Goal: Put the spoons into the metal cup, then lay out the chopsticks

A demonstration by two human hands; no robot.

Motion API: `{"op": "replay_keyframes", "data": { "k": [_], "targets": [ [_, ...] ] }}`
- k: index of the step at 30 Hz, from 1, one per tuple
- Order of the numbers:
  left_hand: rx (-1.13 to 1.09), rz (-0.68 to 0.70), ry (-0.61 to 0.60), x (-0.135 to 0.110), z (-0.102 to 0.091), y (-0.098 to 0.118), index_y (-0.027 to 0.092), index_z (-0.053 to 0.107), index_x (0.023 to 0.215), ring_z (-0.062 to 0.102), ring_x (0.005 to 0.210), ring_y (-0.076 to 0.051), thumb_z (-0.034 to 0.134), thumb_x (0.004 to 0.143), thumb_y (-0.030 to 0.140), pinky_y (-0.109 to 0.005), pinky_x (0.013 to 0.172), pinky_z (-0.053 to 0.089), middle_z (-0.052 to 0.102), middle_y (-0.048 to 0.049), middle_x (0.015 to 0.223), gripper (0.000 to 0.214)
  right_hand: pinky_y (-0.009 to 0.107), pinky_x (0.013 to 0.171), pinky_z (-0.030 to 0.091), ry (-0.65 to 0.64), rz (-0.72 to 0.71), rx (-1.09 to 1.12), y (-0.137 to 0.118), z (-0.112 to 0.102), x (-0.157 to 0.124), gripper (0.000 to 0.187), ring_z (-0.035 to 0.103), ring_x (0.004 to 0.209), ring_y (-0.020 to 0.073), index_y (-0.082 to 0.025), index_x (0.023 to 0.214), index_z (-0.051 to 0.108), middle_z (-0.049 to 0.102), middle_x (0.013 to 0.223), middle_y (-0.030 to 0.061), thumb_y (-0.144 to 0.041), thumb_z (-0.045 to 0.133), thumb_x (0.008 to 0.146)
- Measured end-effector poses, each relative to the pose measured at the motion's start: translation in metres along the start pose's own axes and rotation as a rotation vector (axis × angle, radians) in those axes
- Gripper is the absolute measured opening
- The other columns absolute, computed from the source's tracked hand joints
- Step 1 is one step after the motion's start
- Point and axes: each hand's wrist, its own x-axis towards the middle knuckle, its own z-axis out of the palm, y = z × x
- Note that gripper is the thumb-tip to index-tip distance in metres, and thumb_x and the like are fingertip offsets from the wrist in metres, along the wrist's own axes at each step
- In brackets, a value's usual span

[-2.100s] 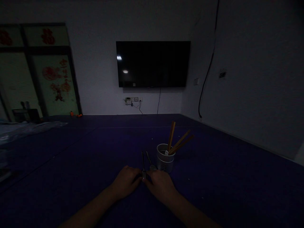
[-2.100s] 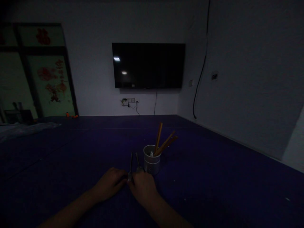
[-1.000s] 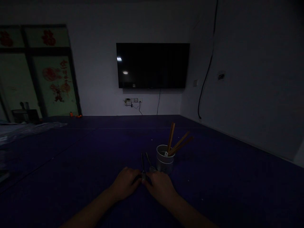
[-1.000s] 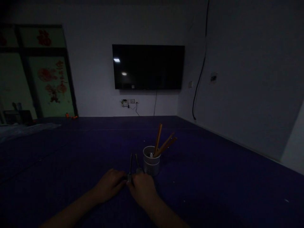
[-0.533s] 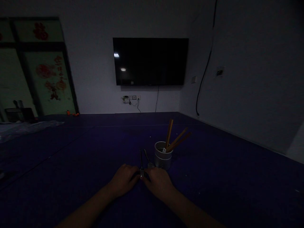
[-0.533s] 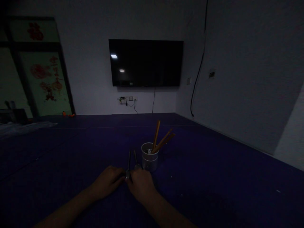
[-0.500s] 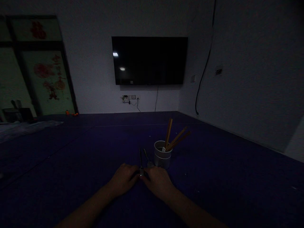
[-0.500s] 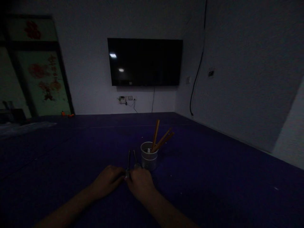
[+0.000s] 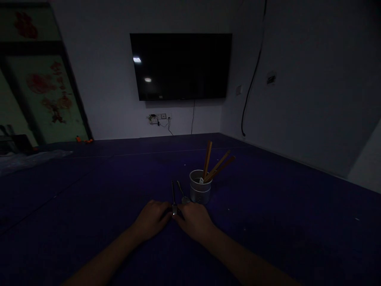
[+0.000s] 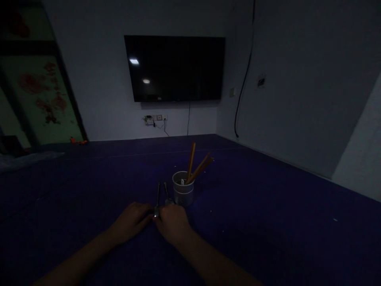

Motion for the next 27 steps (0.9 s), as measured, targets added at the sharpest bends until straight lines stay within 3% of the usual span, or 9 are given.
{"op": "replay_keyframes", "data": {
  "k": [11,14,18,27],
  "targets": [
    [-0.015,0.01,0.026,0.0009,0.0041,-0.0009,0.02,0.059,0.095,0.062,0.086,-0.019,0.038,0.093,0.036,-0.03,0.075,0.042,0.067,-0.0052,0.094,0.026,0.026,0.067,0.044,0.047,-0.006,0.012,0.0061,0.0085,0.0014,0.029,0.067,0.082,0.0208,-0.021,0.094,0.069,0.07,0.091,0.007,-0.039,0.046,0.091],
    [-0.013,-0.002,0.031,0.0013,0.0053,-0.0005,0.019,0.059,0.091,0.062,0.082,-0.018,0.038,0.092,0.039,-0.029,0.073,0.041,0.067,-0.0051,0.09,0.028,0.025,0.065,0.044,0.04,-0.009,0.001,0.0057,0.0082,0.0025,0.036,0.067,0.079,0.0205,-0.02,0.09,0.069,0.07,0.089,0.0079,-0.037,0.038,0.095],
    [-0.028,-0.015,0.045,0.0005,0.0037,0.0018,0.019,0.058,0.089,0.062,0.078,-0.018,0.046,0.088,0.041,-0.029,0.072,0.041,0.067,-0.004,0.084,0.025,0.026,0.062,0.044,0.053,-0.022,-0.028,0.0038,0.007,0.0026,0.05,0.068,0.076,0.0212,-0.018,0.087,0.07,0.07,0.089,0.0101,-0.035,0.024,0.099],
    [-0.056,-0.038,0.048,0.0,0.001,0.0043,0.019,0.059,0.089,0.062,0.077,-0.018,0.056,0.08,0.043,-0.029,0.071,0.04,0.068,-0.0034,0.085,0.025,0.026,0.062,0.043,0.05,-0.015,-0.01,0.0032,0.0065,0.0006,0.051,0.068,0.076,0.0219,-0.017,0.086,0.07,0.071,0.086,0.0104,-0.036,0.024,0.099]
  ]
}}
